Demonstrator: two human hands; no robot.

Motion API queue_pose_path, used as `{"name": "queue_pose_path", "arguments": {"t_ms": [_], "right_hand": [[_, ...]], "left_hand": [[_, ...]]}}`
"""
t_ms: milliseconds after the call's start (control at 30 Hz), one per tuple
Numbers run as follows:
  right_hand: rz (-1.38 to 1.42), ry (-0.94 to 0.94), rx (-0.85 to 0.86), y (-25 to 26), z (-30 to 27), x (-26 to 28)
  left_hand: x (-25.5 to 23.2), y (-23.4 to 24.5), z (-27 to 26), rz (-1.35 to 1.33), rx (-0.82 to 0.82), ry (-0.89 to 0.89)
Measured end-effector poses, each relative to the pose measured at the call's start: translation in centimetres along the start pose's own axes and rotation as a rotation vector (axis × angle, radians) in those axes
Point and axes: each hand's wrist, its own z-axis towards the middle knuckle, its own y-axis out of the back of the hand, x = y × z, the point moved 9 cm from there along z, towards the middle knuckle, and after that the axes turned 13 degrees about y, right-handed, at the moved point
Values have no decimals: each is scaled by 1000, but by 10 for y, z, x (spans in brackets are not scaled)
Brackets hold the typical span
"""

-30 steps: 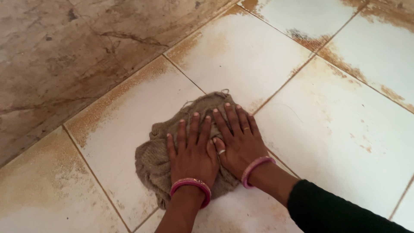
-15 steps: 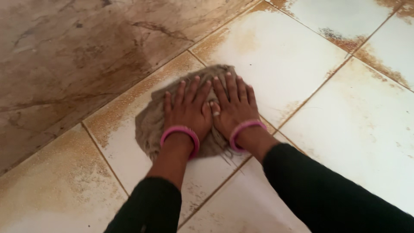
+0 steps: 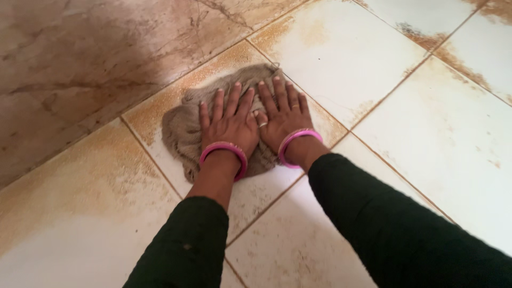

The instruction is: The person scrubs dirty floor tiles with a cloth and rinses the cloth in a basin of soapy water.

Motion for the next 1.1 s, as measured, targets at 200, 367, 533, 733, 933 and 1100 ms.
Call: {"name": "queue_pose_path", "arguments": {"t_ms": [200,367,533,733,933,1100], "right_hand": [[6,-4,32,-1,-44,35],[-20,53,36,3,-73,60],[-24,74,8,3,-74,64],[-33,149,-38,0,-42,59],[-48,224,-96,-4,28,50],[-14,239,-84,-2,83,44]], "left_hand": [[21,1,-54,-32,-69,-29],[32,6,-95,-36,-158,-66],[35,8,-99,-44,-166,-74],[35,15,-69,-63,-156,-54],[47,24,-2,-80,-133,36],[54,33,46,-70,-158,86]]}}
